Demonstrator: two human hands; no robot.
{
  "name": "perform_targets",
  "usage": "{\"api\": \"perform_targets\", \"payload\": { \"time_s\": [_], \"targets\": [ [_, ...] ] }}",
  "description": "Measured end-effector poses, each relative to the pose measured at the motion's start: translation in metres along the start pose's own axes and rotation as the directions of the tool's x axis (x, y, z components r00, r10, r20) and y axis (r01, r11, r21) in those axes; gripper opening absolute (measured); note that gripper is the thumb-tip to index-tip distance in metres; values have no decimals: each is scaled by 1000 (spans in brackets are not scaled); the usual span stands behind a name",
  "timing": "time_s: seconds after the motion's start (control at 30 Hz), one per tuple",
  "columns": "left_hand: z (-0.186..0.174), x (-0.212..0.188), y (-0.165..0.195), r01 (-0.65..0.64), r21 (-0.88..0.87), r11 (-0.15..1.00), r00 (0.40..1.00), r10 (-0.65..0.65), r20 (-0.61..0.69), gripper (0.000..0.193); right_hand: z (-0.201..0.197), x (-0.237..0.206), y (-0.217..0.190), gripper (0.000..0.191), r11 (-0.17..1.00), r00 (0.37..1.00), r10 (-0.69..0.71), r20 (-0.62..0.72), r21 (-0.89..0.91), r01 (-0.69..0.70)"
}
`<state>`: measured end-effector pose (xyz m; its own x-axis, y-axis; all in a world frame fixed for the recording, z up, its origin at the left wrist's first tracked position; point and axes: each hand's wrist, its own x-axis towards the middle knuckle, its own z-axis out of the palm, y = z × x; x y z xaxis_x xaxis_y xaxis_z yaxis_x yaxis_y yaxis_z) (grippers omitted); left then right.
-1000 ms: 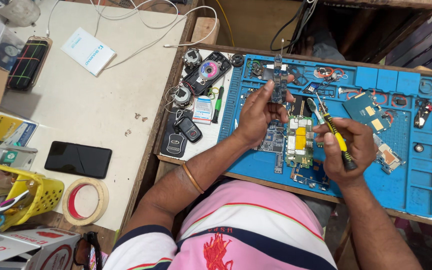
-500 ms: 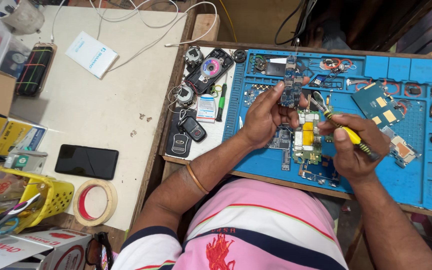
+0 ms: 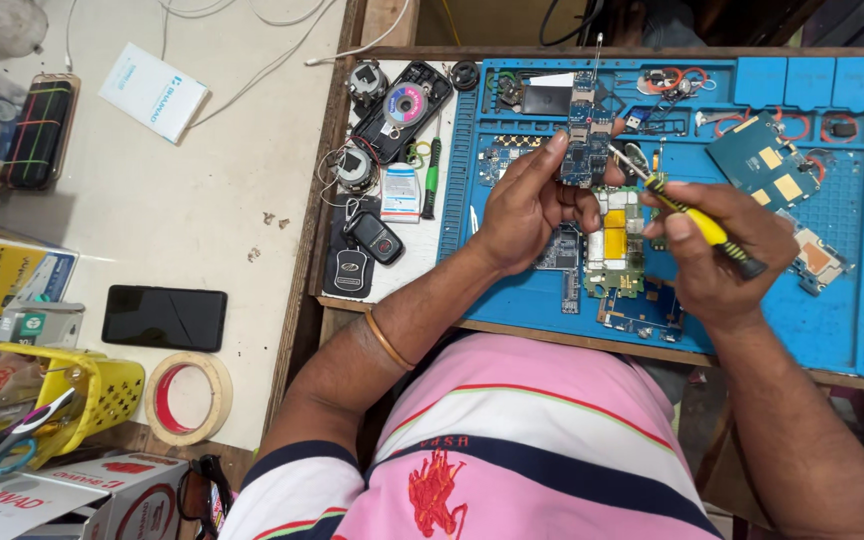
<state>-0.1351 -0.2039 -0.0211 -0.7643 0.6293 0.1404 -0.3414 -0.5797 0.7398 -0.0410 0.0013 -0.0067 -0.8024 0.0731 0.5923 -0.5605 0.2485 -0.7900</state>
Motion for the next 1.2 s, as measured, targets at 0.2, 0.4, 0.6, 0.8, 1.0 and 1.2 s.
{"api": "perform_targets", "payload": {
  "time_s": [0.2, 0.4, 0.6, 0.8, 1.0, 1.2],
  "targets": [
    [-1, -1, 0, 18, 57, 998, 999, -20, 33, 55, 4, 5, -9, 21, 992, 999, -3, 47, -123, 8],
    [-6, 0, -6, 19, 45, 999, 1000, -20, 18, 47, -1, 6, -5, 16, 987, 996, -47, 77, -153, 58],
    [-10, 1, -11, 27, 78, 997, 999, -29, 21, 47, 0, 4, -7, 17, 989, 996, -51, 75, -133, 61],
    [-6, 3, -10, 52, 170, 984, 998, -58, 32, 53, 4, 10, -11, 26, 998, 998, 12, 62, 58, -16],
    [-9, 4, -15, 37, 198, 980, 999, -38, -1, 51, 0, 10, -4, 26, 998, 999, 41, 23, 46, -42],
    [-11, 6, -15, 8, 212, 977, 999, 1, -42, 45, 1, 10, -5, 26, 999, 1000, 19, -22, 42, -18]
  ]
}}
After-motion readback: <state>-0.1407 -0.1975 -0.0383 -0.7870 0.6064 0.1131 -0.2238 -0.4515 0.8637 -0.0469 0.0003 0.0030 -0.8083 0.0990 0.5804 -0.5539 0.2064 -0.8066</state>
